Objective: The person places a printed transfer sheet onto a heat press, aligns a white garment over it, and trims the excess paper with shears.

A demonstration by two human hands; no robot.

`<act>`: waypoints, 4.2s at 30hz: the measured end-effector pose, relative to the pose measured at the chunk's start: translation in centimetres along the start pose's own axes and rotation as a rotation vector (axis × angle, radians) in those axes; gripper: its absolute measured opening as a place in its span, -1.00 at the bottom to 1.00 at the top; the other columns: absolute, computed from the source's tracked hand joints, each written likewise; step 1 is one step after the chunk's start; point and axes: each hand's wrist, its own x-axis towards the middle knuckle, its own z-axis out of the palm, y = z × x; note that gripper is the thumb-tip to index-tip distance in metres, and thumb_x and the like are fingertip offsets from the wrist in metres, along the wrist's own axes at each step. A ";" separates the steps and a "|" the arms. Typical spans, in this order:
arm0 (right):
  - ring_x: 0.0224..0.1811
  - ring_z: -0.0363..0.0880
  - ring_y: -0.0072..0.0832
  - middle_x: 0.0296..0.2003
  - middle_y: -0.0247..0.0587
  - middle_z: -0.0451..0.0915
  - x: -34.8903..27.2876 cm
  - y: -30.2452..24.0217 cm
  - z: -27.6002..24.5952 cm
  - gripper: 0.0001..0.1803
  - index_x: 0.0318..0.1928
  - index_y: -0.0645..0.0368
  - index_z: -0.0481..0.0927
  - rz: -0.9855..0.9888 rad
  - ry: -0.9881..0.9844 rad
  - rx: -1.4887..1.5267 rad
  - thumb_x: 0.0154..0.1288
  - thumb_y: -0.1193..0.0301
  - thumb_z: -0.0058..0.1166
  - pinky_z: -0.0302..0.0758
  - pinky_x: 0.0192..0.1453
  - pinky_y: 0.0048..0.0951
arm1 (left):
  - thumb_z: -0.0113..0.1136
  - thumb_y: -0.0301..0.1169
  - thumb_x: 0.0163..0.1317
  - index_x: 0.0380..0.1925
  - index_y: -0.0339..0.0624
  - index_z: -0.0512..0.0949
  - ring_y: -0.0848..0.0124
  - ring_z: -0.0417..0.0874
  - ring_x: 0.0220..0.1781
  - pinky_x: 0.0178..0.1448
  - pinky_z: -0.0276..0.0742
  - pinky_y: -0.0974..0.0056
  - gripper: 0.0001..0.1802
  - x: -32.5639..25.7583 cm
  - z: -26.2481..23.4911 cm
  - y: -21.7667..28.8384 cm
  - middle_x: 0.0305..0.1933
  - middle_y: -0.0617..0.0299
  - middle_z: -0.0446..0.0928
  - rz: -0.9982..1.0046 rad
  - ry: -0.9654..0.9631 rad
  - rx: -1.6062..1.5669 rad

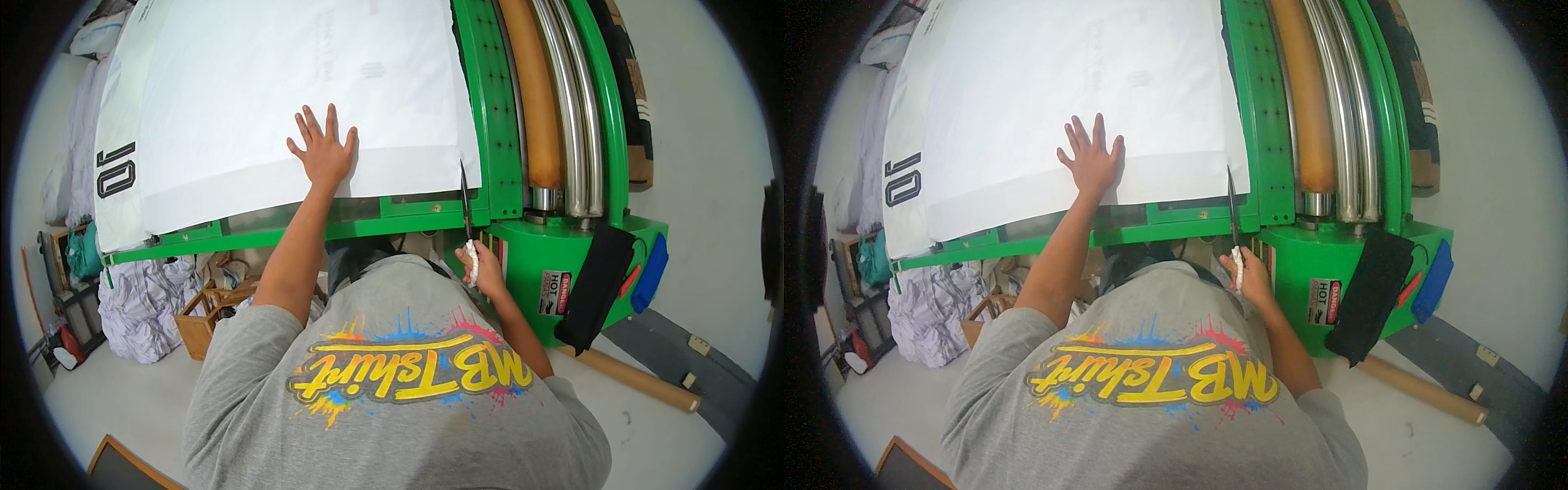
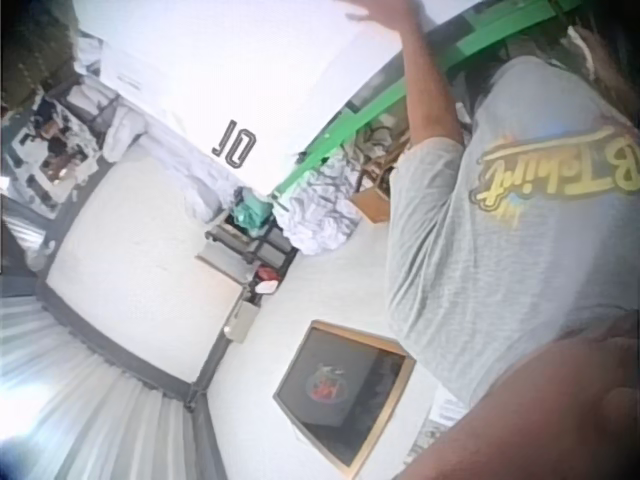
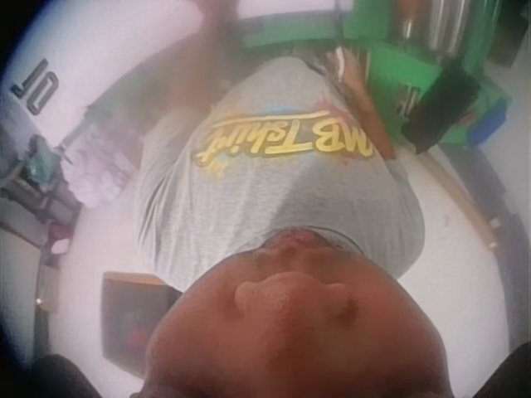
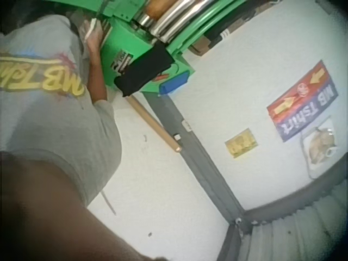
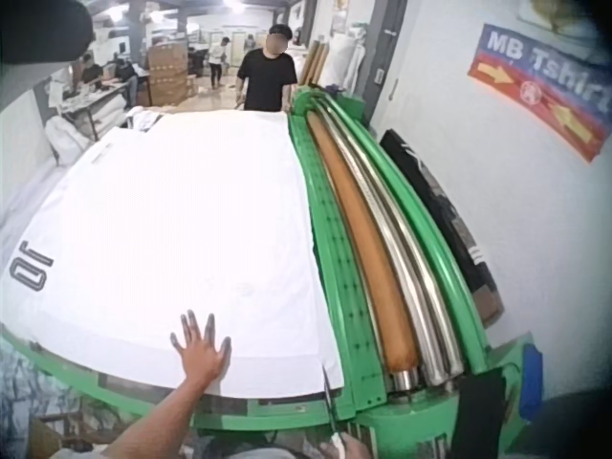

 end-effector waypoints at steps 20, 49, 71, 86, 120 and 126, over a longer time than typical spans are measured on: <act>-0.55 0.52 -0.64 -0.54 -0.43 0.46 6.3 -6.9 1.0 -0.41 -0.07 0.13 0.60 -0.058 0.059 -0.002 0.58 -0.20 0.32 0.55 -0.41 -0.47 | -0.03 0.35 0.61 0.81 0.35 0.16 -0.08 -0.32 0.95 0.73 -0.34 -0.65 -0.11 0.1 -0.1 0.1 0.93 -0.14 -0.23 -0.004 -0.013 0.002; -0.69 0.45 -0.56 -0.59 -0.40 0.45 10.7 -11.6 0.3 -0.39 -0.19 0.14 0.57 -0.102 0.182 -0.203 0.51 -0.18 0.41 0.51 -0.52 -0.41 | 0.00 0.33 0.60 0.81 0.38 0.14 -0.08 -0.38 0.95 0.72 -0.36 -0.68 -0.11 0.1 -0.1 0.0 0.94 -0.13 -0.25 -0.006 -0.010 -0.020; -0.65 0.47 -0.56 -0.60 -0.41 0.43 12.4 -12.3 -0.8 -0.38 -0.18 0.14 0.58 -0.081 0.089 -0.045 0.51 -0.21 0.39 0.54 -0.51 -0.42 | 0.04 0.32 0.58 0.79 0.33 0.19 -0.13 -0.25 0.94 0.69 -0.26 -0.72 -0.11 0.0 0.0 -0.1 0.92 -0.17 -0.16 0.006 0.041 -0.046; -0.59 0.65 -0.40 -0.43 -0.14 0.68 14.0 -13.6 -1.5 -0.20 0.15 0.37 0.66 -0.069 0.114 -0.143 0.42 -0.20 0.47 0.58 -0.48 -0.30 | 0.08 0.29 0.57 0.79 0.33 0.21 -0.13 -0.21 0.94 0.68 -0.23 -0.72 -0.11 0.0 -0.1 -0.1 0.91 -0.18 -0.14 0.006 0.053 -0.066; -0.66 0.47 -0.58 -0.59 -0.43 0.46 21.1 -21.6 -1.4 -0.38 -0.12 0.14 0.61 -0.142 0.221 -0.299 0.45 -0.20 0.46 0.45 -0.57 -0.44 | 0.08 0.28 0.57 0.79 0.37 0.21 -0.07 -0.29 0.95 0.70 -0.28 -0.69 -0.12 0.1 -0.6 0.1 0.94 -0.10 -0.22 -0.018 -0.006 -0.063; -0.66 0.51 -0.57 -0.59 -0.42 0.47 22.2 -22.3 -2.7 -0.38 -0.15 0.14 0.60 -0.087 0.113 -0.165 0.41 -0.19 0.50 0.46 -0.57 -0.43 | 0.11 0.25 0.56 0.79 0.33 0.22 -0.08 -0.29 0.95 0.69 -0.28 -0.70 -0.12 0.2 -1.0 0.3 0.94 -0.11 -0.22 -0.019 -0.025 -0.083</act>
